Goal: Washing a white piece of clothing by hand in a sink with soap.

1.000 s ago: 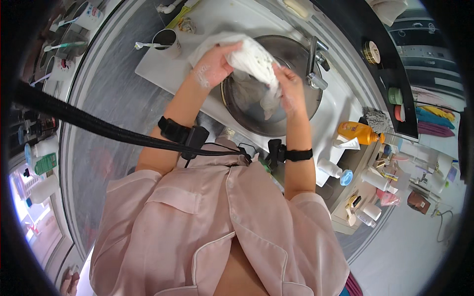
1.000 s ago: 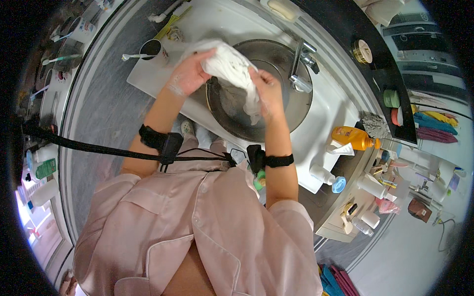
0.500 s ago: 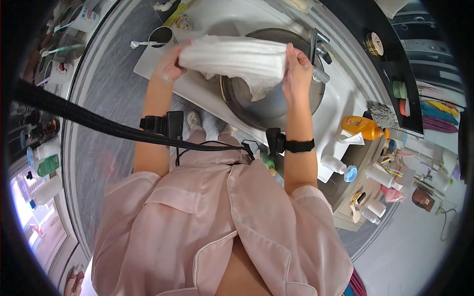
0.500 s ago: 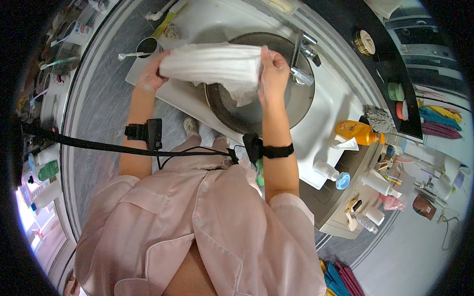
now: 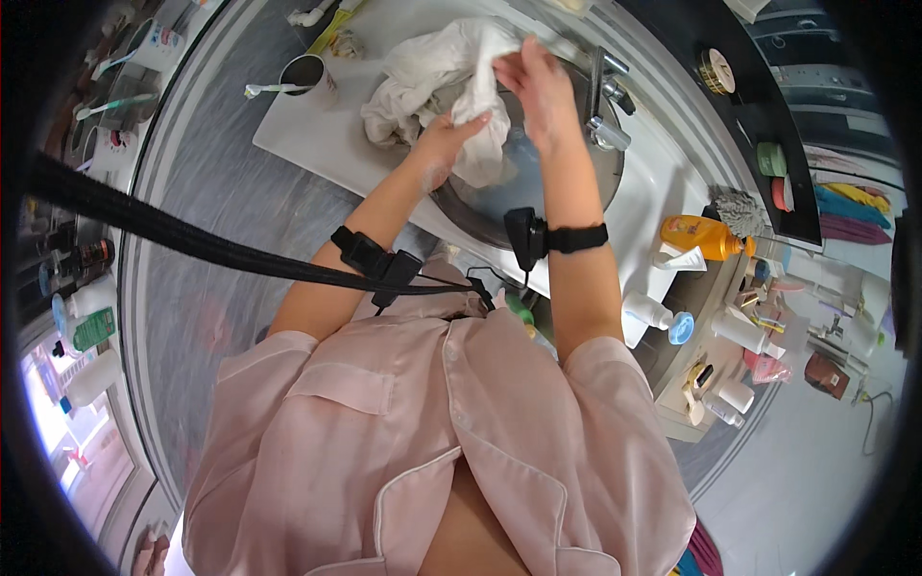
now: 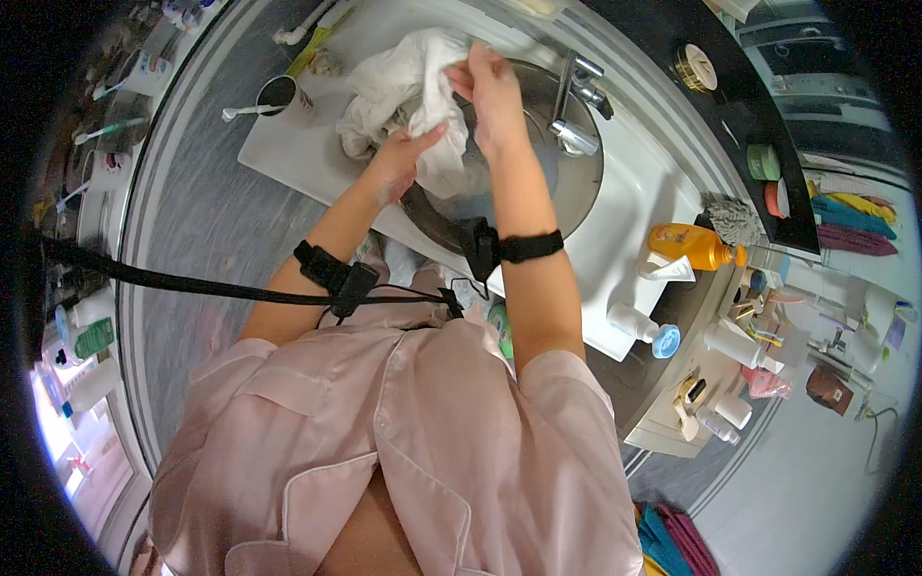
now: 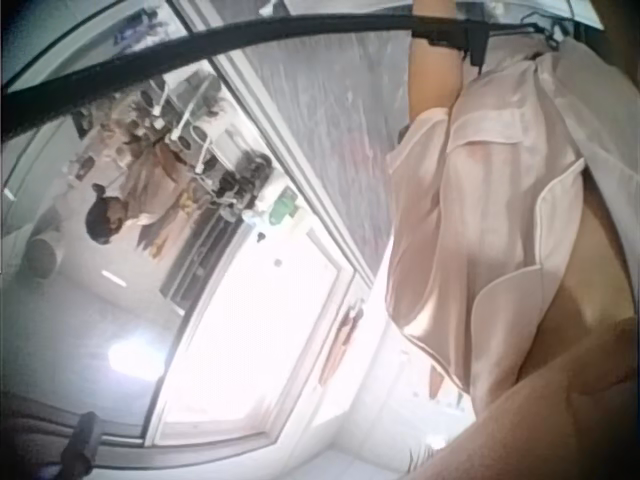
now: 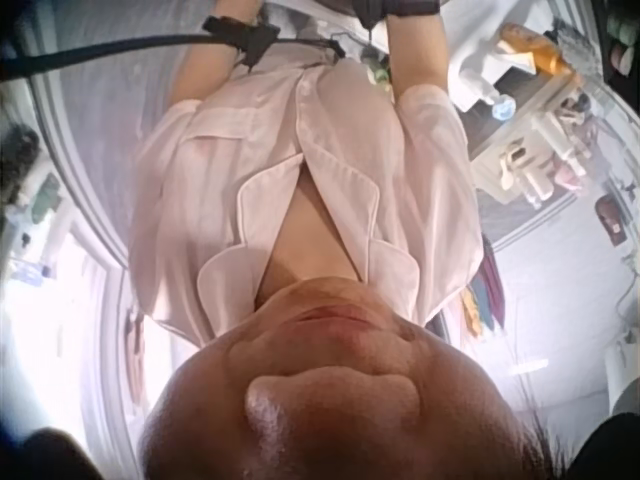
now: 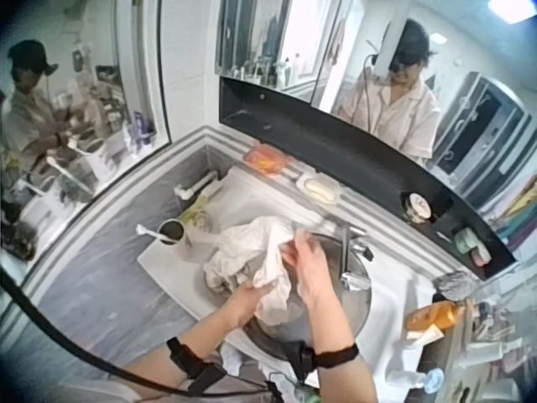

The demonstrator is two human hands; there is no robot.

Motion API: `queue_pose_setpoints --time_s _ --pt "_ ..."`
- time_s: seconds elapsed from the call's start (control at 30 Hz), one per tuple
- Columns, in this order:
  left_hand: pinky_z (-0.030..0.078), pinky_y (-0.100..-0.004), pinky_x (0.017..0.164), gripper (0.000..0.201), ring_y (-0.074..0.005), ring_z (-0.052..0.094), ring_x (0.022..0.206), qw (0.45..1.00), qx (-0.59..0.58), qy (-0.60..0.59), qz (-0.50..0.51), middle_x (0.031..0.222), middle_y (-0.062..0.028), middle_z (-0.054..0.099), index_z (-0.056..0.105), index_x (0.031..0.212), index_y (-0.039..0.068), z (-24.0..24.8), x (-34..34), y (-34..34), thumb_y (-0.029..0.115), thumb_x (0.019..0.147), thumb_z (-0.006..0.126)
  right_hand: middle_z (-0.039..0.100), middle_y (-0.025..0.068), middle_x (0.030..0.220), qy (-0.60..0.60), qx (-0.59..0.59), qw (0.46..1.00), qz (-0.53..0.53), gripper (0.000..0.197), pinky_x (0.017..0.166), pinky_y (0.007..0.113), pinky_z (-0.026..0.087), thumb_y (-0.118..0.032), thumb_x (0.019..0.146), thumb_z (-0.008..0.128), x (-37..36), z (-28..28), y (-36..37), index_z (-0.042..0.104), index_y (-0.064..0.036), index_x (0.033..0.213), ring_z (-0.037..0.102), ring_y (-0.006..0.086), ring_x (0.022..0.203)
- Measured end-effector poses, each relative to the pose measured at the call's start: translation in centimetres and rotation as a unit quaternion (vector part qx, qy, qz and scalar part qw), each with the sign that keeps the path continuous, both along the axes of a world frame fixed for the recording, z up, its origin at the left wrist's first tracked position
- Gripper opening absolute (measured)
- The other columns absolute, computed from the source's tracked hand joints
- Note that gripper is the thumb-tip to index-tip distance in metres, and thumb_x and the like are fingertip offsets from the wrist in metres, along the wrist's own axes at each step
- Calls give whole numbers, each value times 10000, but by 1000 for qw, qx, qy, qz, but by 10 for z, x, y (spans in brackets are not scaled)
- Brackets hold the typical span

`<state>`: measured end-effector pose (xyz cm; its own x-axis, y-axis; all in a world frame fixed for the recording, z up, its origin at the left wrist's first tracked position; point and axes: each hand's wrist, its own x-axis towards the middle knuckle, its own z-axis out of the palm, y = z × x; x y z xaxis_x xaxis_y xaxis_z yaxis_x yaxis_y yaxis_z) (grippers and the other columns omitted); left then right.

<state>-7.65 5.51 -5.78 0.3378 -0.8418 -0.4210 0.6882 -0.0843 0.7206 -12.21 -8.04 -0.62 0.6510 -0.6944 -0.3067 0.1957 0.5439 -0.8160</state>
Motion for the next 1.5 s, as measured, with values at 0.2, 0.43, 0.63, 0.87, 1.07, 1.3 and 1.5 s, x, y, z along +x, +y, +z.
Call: queue_pose_setpoints --time_s 0.2,0.43,0.63,0.87,1.07,1.3,1.5 --pt "441 -348 884 378 -192 554 1013 968 -92 222 71 1098 -73 564 473 1147 39 -7 14 -11 300 879 525 553 -2 879 270 -191 931 155 467 725 212 366 -442 836 554 -66 -33 34 526 -37 1067 486 75 809" --pt "487 -334 775 389 -185 577 934 997 -11 -7 78 1045 -96 561 451 1130 6 -19 4 -6 286 876 538 521 -36 729 93 -87 992 -9 208 598 217 331 -289 837 603 -99 -67 38 535 -92 839 438 54 667" --pt "494 -304 595 344 -170 574 789 991 49 -22 119 1001 -90 526 451 1093 11 -20 -9 -8 225 855 577 554 -9 772 32 4 998 -61 127 610 226 404 -175 828 605 -97 -48 40 496 -111 841 524 85 697" --pt "460 -318 701 547 -209 532 863 883 -119 -440 -108 1029 -142 486 457 1182 177 16 -1 8 38 688 647 575 28 831 -10 58 992 -108 213 591 251 456 -99 803 617 -89 -14 43 459 -103 945 583 121 771" --pt "465 -359 698 358 -283 520 853 669 27 -742 -28 1126 -101 419 603 1050 205 50 -10 7 69 719 609 572 41 882 -20 35 994 -106 210 600 244 451 -127 825 606 -82 -11 37 448 -75 953 571 124 756" --pt "412 -266 581 177 -148 496 616 862 -10 -507 31 749 -52 569 643 934 64 50 8 0 183 808 604 487 79 1039 -86 -145 985 -33 694 817 283 413 -39 738 673 -79 1 51 235 -82 1275 466 146 945" --pt "381 -219 557 255 -27 446 603 897 4 -440 46 639 17 567 645 893 7 67 3 -8 252 831 609 555 76 1004 -61 -113 989 -71 603 814 270 425 -63 757 673 -61 4 52 317 -31 1242 517 134 921"
